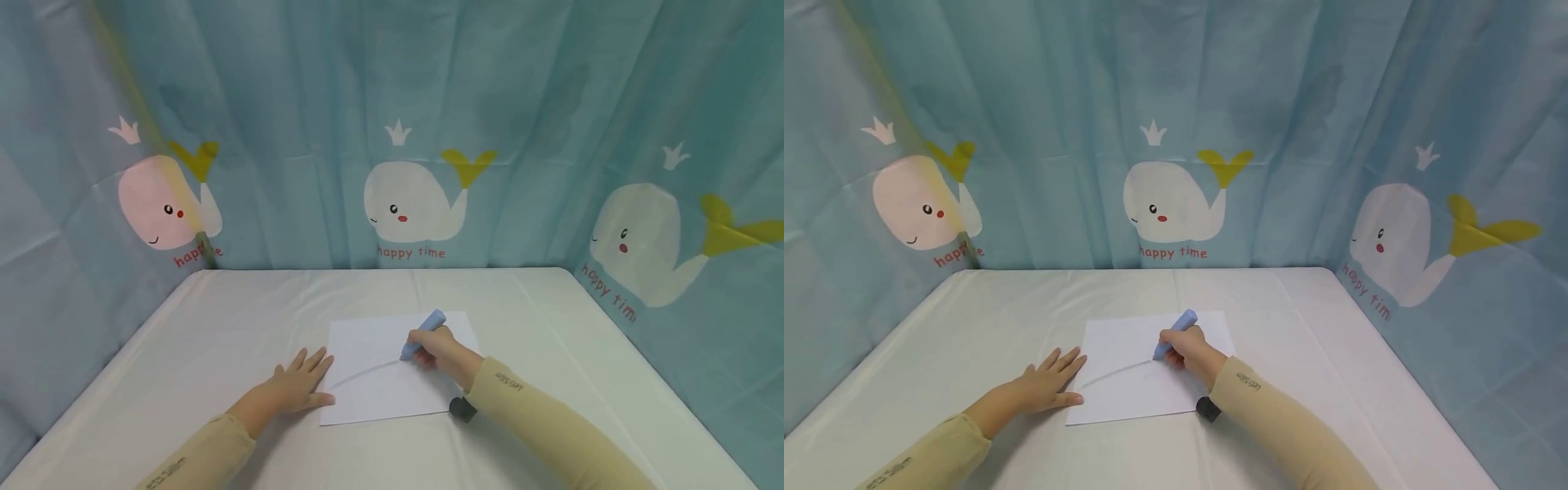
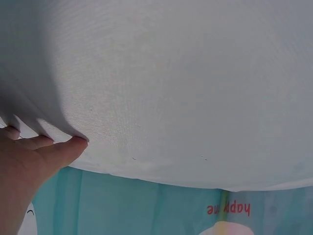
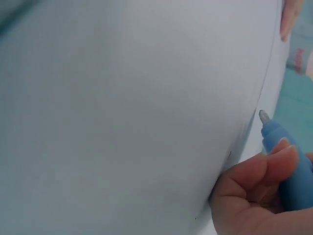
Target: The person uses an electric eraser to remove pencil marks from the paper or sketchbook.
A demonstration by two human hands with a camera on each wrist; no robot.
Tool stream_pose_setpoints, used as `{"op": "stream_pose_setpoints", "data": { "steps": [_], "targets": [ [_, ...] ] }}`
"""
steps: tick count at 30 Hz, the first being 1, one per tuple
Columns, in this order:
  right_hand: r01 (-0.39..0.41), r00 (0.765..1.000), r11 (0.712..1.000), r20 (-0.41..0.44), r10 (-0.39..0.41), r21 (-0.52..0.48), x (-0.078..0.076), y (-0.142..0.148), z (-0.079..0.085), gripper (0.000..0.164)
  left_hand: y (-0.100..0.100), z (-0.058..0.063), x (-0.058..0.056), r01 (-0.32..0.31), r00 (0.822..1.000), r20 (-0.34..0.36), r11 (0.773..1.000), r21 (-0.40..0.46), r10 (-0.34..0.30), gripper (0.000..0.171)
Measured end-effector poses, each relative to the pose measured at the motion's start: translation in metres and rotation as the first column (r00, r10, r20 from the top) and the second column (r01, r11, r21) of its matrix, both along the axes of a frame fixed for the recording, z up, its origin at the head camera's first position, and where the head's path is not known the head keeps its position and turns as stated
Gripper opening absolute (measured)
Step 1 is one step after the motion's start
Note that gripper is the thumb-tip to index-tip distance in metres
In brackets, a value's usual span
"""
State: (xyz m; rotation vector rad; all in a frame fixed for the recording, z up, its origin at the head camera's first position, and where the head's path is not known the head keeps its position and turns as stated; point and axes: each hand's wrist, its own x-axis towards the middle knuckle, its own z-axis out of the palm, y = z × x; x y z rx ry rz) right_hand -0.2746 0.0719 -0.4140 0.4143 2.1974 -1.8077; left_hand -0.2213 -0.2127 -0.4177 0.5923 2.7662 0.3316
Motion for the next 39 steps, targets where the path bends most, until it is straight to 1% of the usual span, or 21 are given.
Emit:
{"op": "stream_pose_setpoints", "data": {
  "steps": [6, 9, 13, 16, 22, 29, 32, 35, 37, 39],
  "targets": [
    [0.046, 0.999, 0.999, -0.023, -0.046, 0.005, -0.001, -0.003, -0.003, 0.024, 0.000, 0.000, -0.001, -0.001, 1.000, 0.009, 1.000, 0.003, 0.001, 0.084],
    [0.041, 0.999, 0.999, -0.021, -0.041, 0.006, -0.002, -0.002, -0.003, 0.031, 0.001, 0.000, -0.002, 0.000, 1.000, 0.008, 1.000, 0.001, 0.000, 0.085],
    [0.013, 1.000, 1.000, -0.005, -0.012, 0.025, -0.003, 0.001, -0.003, 0.045, 0.002, 0.001, -0.003, 0.005, 1.000, 0.007, 1.000, 0.004, -0.005, 0.085],
    [-0.003, 1.000, 1.000, -0.011, 0.003, 0.029, -0.003, 0.003, -0.001, 0.049, 0.003, 0.003, -0.003, 0.002, 1.000, 0.003, 1.000, 0.002, -0.002, 0.084],
    [-0.011, 1.000, 1.000, -0.004, 0.011, 0.011, -0.002, 0.005, 0.002, 0.044, 0.003, 0.004, -0.004, 0.000, 1.000, 0.003, 1.000, 0.000, 0.000, 0.085],
    [-0.019, 1.000, 1.000, 0.010, 0.019, 0.005, -0.005, 0.008, 0.002, 0.048, 0.002, 0.006, -0.003, -0.006, 1.000, 0.005, 1.000, -0.010, 0.006, 0.085],
    [-0.046, 0.999, 0.999, 0.013, 0.046, 0.021, -0.006, 0.010, 0.001, 0.042, 0.002, 0.006, -0.002, -0.004, 1.000, -0.005, 1.000, -0.009, 0.004, 0.083],
    [-0.076, 0.997, 0.997, 0.024, 0.076, 0.024, -0.005, 0.012, -0.002, 0.031, 0.002, 0.003, -0.001, 0.003, 1.000, -0.003, 1.000, -0.012, -0.003, 0.083],
    [-0.077, 0.997, 0.997, 0.030, 0.077, -0.008, -0.004, 0.013, -0.002, 0.026, 0.002, 0.002, 0.000, 0.007, 1.000, -0.002, 1.000, -0.012, -0.007, 0.083],
    [-0.072, 0.997, 0.997, 0.022, 0.073, -0.035, -0.003, 0.013, -0.002, 0.024, 0.001, 0.002, 0.000, 0.007, 1.000, -0.007, 1.000, -0.016, -0.007, 0.083]
  ]
}}
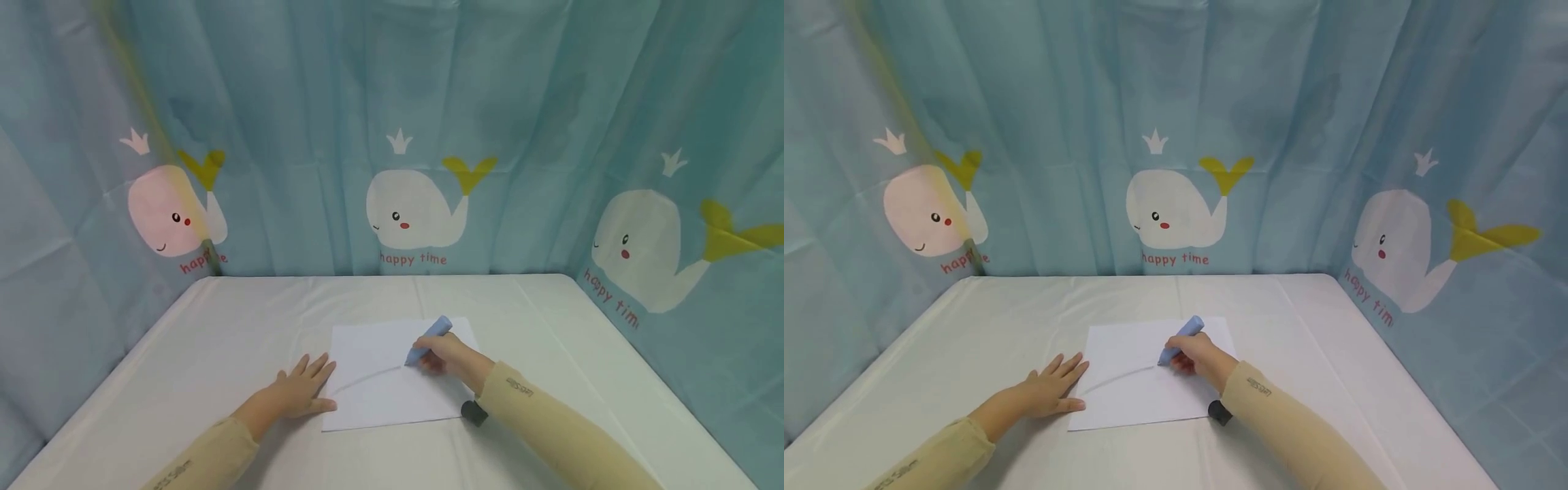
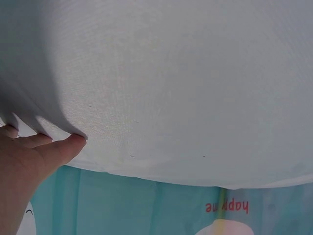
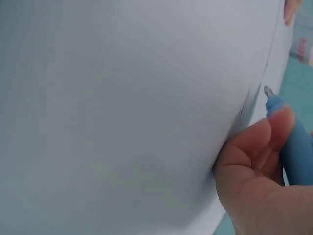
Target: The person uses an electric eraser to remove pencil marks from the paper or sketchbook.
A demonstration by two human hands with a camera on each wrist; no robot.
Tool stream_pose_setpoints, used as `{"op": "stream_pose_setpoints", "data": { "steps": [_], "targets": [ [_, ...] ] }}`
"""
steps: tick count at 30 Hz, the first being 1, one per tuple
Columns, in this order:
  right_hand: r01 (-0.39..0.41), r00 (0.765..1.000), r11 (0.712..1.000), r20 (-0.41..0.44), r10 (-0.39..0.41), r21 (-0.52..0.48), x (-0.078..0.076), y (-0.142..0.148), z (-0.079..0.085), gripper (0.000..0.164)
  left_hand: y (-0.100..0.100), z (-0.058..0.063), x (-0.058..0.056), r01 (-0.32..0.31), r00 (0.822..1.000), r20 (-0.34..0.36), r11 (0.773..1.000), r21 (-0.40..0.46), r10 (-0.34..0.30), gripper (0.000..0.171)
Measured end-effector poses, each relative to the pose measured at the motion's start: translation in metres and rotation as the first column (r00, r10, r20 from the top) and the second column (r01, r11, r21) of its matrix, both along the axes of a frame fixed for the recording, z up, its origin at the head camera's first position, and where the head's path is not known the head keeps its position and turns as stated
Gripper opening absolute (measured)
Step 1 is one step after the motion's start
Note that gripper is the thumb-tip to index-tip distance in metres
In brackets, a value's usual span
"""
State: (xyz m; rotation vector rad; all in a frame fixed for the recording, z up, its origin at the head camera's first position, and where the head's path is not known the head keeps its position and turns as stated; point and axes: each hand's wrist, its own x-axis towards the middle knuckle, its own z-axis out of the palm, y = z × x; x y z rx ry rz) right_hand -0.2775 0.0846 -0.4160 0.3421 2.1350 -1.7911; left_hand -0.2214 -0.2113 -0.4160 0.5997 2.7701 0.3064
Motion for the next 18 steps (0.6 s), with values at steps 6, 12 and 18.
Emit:
{"op": "stream_pose_setpoints", "data": {
  "steps": [6, 12, 18],
  "targets": [
    [-0.006, 1.000, 1.000, -0.023, 0.006, -0.013, 0.004, -0.004, 0.001, 0.032, 0.001, -0.002, 0.002, -0.003, 1.000, 0.007, 1.000, -0.001, 0.003, 0.084],
    [0.043, 0.998, 0.999, -0.048, -0.041, 0.022, 0.003, -0.017, -0.002, 0.034, -0.008, -0.005, 0.007, -0.026, 1.000, 0.001, 1.000, 0.018, 0.026, 0.085],
    [0.046, 0.998, 0.999, -0.048, -0.044, 0.027, 0.001, -0.012, -0.002, 0.029, -0.003, -0.002, 0.002, -0.018, 1.000, 0.009, 1.000, 0.025, 0.018, 0.084]
  ]
}}
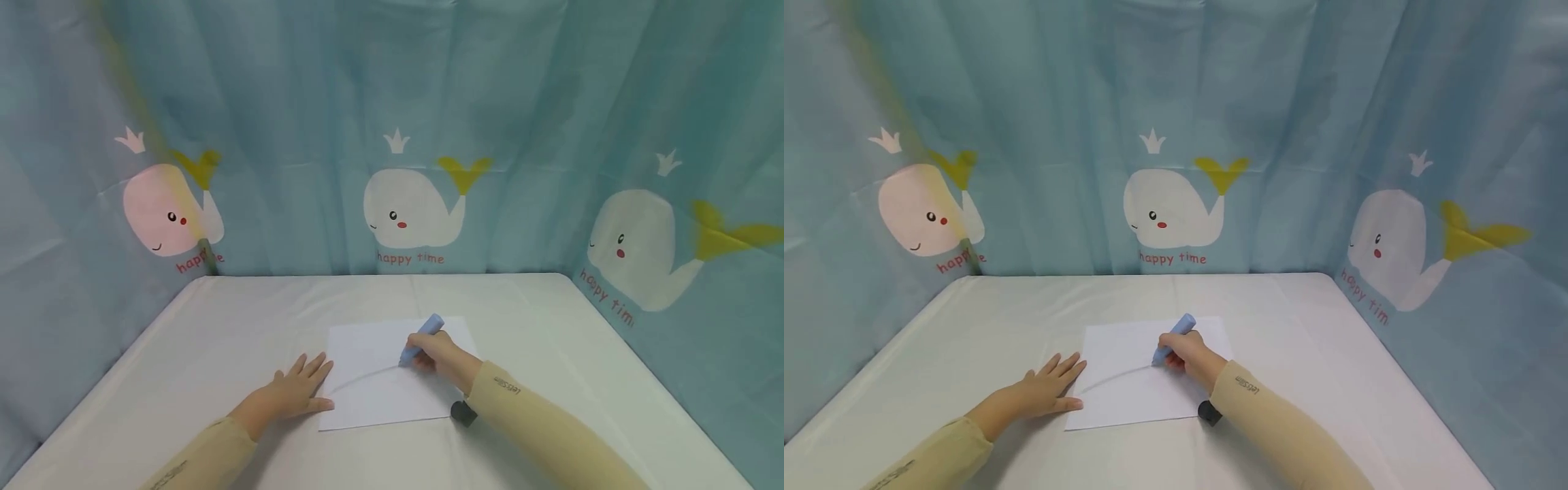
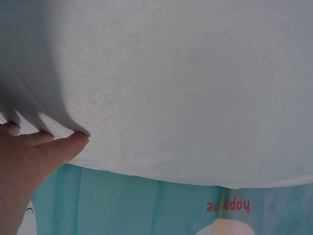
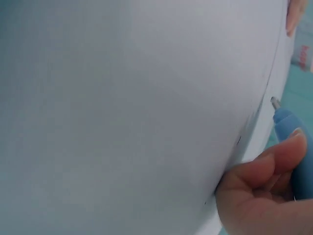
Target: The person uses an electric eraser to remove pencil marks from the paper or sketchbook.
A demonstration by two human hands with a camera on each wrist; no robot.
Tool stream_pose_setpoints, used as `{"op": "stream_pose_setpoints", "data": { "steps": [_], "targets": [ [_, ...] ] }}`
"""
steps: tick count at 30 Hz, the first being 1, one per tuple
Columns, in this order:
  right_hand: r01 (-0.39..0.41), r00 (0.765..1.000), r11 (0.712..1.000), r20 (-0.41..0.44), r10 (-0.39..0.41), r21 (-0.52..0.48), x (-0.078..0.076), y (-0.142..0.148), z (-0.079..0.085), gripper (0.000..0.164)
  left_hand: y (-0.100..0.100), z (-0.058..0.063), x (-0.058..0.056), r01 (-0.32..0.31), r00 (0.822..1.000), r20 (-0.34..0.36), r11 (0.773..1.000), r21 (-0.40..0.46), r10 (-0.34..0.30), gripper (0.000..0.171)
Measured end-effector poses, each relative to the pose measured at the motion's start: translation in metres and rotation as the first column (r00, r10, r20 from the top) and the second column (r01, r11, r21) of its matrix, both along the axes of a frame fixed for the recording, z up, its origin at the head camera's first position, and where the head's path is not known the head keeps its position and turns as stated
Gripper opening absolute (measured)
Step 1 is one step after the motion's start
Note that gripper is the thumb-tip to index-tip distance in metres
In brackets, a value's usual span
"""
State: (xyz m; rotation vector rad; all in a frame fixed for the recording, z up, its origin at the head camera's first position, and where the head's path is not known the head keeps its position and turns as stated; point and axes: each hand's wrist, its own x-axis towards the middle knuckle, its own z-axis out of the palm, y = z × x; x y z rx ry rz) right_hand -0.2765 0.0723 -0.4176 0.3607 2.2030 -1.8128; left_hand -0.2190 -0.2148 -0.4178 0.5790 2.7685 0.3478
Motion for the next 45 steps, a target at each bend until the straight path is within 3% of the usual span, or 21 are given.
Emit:
{"op": "stream_pose_setpoints", "data": {
  "steps": [5, 10, 19, 27, 45],
  "targets": [
    [-0.100, 0.995, 0.992, 0.021, 0.102, -0.075, -0.001, 0.009, 0.004, 0.028, 0.005, 0.003, -0.004, -0.002, 1.000, 0.002, 1.000, -0.022, 0.002, 0.085],
    [-0.160, 0.984, 0.985, 0.064, 0.164, -0.065, -0.004, 0.013, 0.006, 0.031, 0.004, 0.001, -0.007, 0.005, 1.000, -0.002, 1.000, -0.027, -0.005, 0.085],
    [-0.092, 0.994, 0.995, 0.062, 0.095, -0.046, -0.003, 0.010, 0.005, 0.024, 0.000, -0.007, -0.011, 0.023, 1.000, 0.008, 1.000, 0.008, -0.023, 0.093],
    [-0.045, 0.998, 0.999, 0.032, 0.045, -0.014, -0.003, 0.004, 0.002, 0.024, 0.005, 0.003, -0.005, -0.007, 1.000, 0.014, 1.000, -0.026, 0.008, 0.086],
    [-0.060, 0.997, 0.998, 0.045, 0.060, 0.009, 0.000, 0.001, 0.002, 0.030, 0.004, 0.000, -0.003, -0.005, 1.000, 0.017, 0.999, -0.043, 0.005, 0.086]
  ]
}}
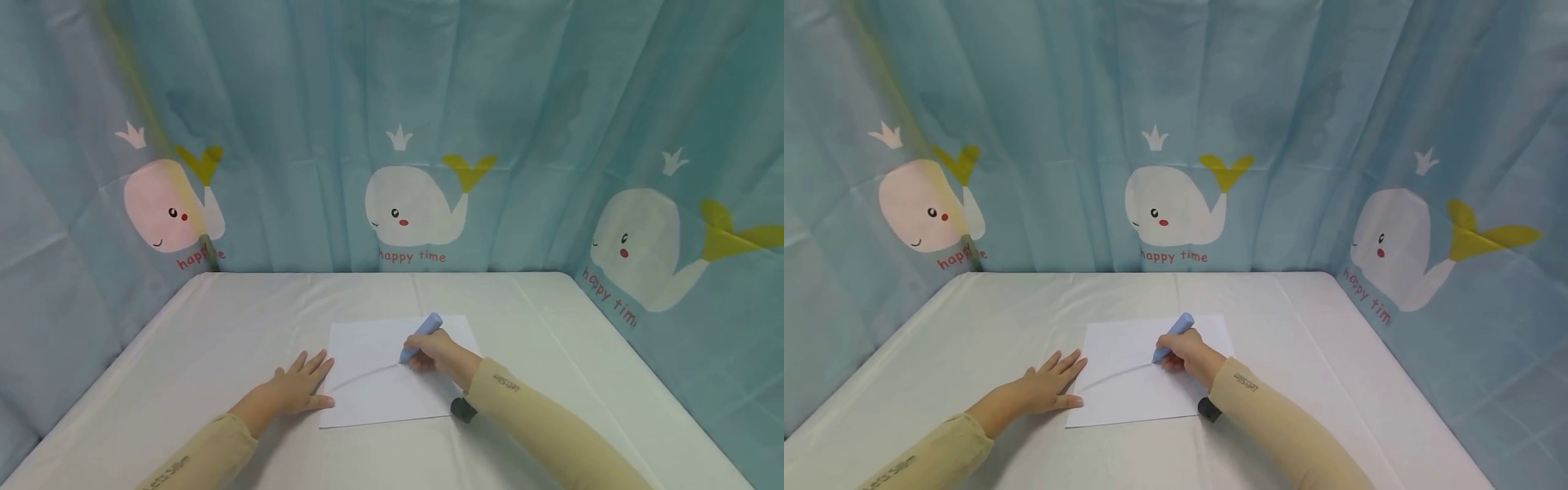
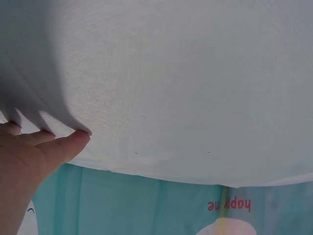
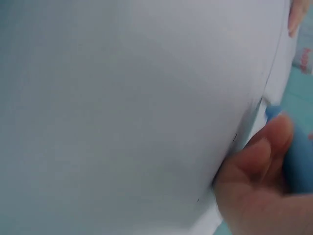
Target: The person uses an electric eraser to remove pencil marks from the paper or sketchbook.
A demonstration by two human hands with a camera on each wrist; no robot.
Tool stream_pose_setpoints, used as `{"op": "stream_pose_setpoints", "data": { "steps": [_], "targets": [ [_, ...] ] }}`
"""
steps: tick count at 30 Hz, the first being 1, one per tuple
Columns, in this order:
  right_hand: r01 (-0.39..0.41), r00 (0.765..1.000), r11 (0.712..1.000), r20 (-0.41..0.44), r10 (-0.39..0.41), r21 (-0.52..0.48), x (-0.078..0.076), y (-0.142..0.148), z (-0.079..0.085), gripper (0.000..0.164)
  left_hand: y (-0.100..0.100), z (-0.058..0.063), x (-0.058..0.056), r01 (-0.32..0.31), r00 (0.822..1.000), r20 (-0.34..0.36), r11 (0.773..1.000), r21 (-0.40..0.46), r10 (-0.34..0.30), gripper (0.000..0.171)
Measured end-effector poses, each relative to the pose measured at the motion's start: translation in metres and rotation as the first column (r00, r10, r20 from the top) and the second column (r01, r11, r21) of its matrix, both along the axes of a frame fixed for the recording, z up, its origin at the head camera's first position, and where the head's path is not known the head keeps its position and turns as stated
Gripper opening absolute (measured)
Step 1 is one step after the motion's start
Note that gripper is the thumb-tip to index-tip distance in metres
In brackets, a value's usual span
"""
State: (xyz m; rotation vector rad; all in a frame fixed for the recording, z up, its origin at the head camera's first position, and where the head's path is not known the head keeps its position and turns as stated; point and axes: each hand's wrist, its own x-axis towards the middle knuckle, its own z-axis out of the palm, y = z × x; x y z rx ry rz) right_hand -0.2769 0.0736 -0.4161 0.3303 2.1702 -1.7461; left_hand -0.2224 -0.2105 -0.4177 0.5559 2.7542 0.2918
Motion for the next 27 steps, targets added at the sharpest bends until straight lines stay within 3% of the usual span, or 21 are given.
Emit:
{"op": "stream_pose_setpoints", "data": {
  "steps": [12, 20, 27],
  "targets": [
    [-0.021, 1.000, 0.999, -0.001, 0.021, 0.043, -0.0003, -0.0019, 0.0010, 0.032, 0.0004, 0.0029, 0.0007, 0.005, 1.000, 0.002, 1.000, 0.000, -0.005, 0.084],
    [0.039, 0.999, 0.996, 0.015, -0.038, -0.084, -0.0032, -0.0002, 0.0036, 0.027, -0.0001, 0.0045, -0.0003, -0.005, 1.000, 0.004, 1.000, 0.008, 0.005, 0.085],
    [0.081, 0.996, 0.996, -0.021, -0.082, -0.041, -0.0006, -0.0040, -0.0019, 0.031, 0.0002, 0.0058, 0.0038, 0.008, 1.000, 0.002, 1.000, 0.007, -0.008, 0.085]
  ]
}}
